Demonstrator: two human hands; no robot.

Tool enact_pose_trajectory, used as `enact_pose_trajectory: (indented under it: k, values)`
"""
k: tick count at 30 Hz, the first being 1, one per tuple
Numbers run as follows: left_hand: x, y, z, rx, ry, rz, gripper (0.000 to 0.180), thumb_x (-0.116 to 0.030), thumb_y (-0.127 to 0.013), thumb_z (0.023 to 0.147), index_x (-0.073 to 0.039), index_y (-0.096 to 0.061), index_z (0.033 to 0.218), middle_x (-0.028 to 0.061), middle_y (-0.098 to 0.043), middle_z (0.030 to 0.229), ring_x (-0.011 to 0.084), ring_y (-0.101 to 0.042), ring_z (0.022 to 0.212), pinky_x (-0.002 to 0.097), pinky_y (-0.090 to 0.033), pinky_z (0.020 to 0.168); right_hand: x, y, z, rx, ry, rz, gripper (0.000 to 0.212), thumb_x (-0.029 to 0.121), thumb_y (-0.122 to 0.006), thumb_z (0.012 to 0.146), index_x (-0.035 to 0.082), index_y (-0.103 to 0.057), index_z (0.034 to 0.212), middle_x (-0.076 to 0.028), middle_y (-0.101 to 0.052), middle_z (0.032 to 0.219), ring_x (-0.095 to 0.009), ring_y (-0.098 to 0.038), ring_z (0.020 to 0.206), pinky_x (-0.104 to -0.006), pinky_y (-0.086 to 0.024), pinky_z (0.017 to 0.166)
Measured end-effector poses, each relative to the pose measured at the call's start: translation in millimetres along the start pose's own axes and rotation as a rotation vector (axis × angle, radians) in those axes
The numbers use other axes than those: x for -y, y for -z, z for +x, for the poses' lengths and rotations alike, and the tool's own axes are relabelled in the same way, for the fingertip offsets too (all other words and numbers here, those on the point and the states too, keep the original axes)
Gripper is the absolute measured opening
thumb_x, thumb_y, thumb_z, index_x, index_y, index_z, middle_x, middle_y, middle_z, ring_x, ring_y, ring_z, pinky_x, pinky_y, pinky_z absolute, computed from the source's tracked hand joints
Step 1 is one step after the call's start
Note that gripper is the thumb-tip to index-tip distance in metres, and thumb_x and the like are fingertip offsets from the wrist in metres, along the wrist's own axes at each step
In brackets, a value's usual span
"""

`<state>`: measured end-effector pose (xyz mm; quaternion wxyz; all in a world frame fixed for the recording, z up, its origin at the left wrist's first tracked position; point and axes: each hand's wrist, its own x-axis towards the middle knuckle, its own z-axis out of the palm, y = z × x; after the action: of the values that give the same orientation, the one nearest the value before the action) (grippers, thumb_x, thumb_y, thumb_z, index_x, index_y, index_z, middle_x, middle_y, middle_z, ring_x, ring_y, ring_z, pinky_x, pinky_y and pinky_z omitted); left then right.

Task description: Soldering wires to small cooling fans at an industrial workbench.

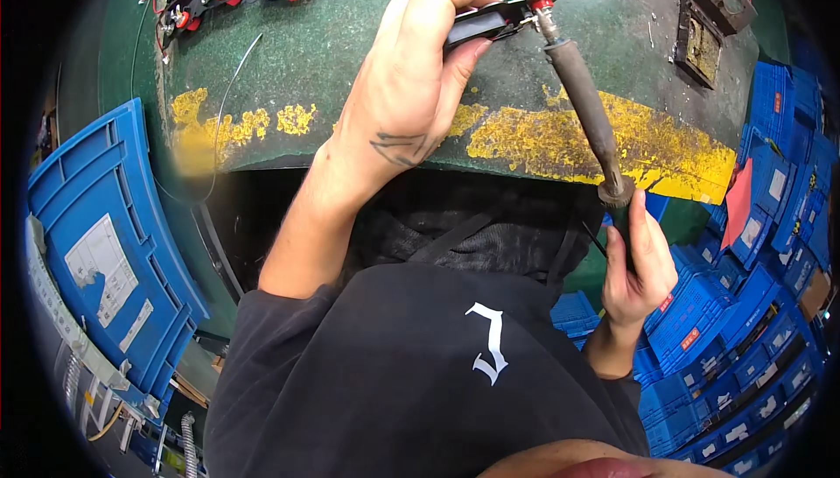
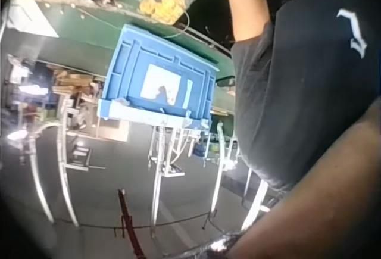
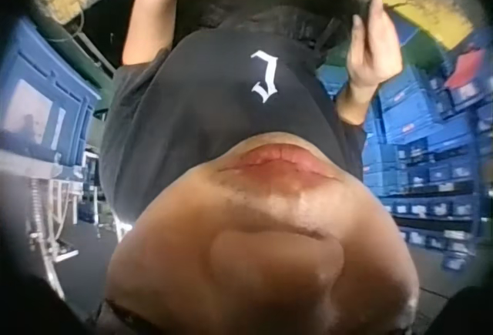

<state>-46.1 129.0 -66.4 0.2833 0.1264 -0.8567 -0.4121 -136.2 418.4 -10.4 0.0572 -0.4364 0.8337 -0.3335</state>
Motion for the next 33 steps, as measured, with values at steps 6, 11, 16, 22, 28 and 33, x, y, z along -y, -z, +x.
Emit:
enact_pose_trajectory:
  k: [6, 11, 16, 22, 28, 33]
  values:
    - [-0.7, 0.9, 0.8, 0.003, -0.034, 0.006, 0.034, 0.004, -0.066, 0.095, -0.001, -0.057, 0.127, 0.0114, -0.063, 0.113, 0.0219, -0.067, 0.1, 0.0305, -0.052, 0.089, 0.7, 0.4, 0.9, 0.051, 0.002, 0.015, 0.048, -0.019, -0.07, 0.078, -0.012, -0.067, 0.125, -0.027, -0.073, 0.109, -0.033, -0.073, 0.095, -0.0339, -0.056, 0.088]
    - [-2.5, 1.2, 0.9, 0.013, -0.04, 0.018, 0.034, 0.005, -0.065, 0.094, 0.0, -0.057, 0.127, 0.0116, -0.064, 0.113, 0.0223, -0.067, 0.1, 0.0303, -0.052, 0.089, -2.6, -1.8, -3.9, 0.014, 0.025, 0.036, 0.049, -0.019, -0.07, 0.078, -0.012, -0.067, 0.126, -0.027, -0.073, 0.109, -0.033, -0.073, 0.095, -0.0333, -0.056, 0.087]
    - [-1.0, 0.3, 2.4, 0.002, -0.064, 0.023, 0.034, 0.006, -0.065, 0.094, 0.0, -0.057, 0.127, 0.0116, -0.064, 0.112, 0.0215, -0.066, 0.1, 0.0298, -0.052, 0.09, -5.8, -1.4, -8.5, -0.004, 0.035, 0.08, 0.049, -0.019, -0.07, 0.078, -0.012, -0.066, 0.127, -0.028, -0.072, 0.108, -0.033, -0.073, 0.094, -0.0332, -0.056, 0.086]
    - [-2.7, 2.2, 1.6, 0.023, -0.04, 0.039, 0.034, 0.005, -0.065, 0.095, 0.0, -0.058, 0.127, 0.0112, -0.064, 0.113, 0.021, -0.067, 0.1, 0.0295, -0.052, 0.09, -4.1, 1.7, -7.1, -0.003, 0.019, 0.049, 0.048, -0.018, -0.07, 0.079, -0.012, -0.066, 0.127, -0.027, -0.072, 0.106, -0.031, -0.073, 0.092, -0.0323, -0.056, 0.085]
    - [-1.0, 0.5, -0.6, 0.0, 0.0, 0.018, 0.034, 0.005, -0.066, 0.094, -0.001, -0.058, 0.126, 0.0101, -0.065, 0.111, 0.0205, -0.066, 0.098, 0.029, -0.052, 0.089, -2.6, -6.1, 1.0, 0.029, 0.043, 0.005, 0.051, -0.019, -0.071, 0.077, -0.011, -0.067, 0.127, -0.026, -0.071, 0.104, -0.031, -0.071, 0.088, -0.0312, -0.056, 0.082]
    - [-2.3, 0.2, 2.2, 0.016, -0.025, 0.019, 0.033, 0.005, -0.066, 0.094, -0.001, -0.058, 0.126, 0.0098, -0.065, 0.11, 0.0208, -0.066, 0.098, 0.0292, -0.052, 0.089, -2.5, -4.7, 0.6, -0.008, 0.032, 0.028, 0.052, -0.019, -0.071, 0.077, -0.009, -0.067, 0.128, -0.024, -0.071, 0.103, -0.03, -0.071, 0.087, -0.0307, -0.055, 0.081]
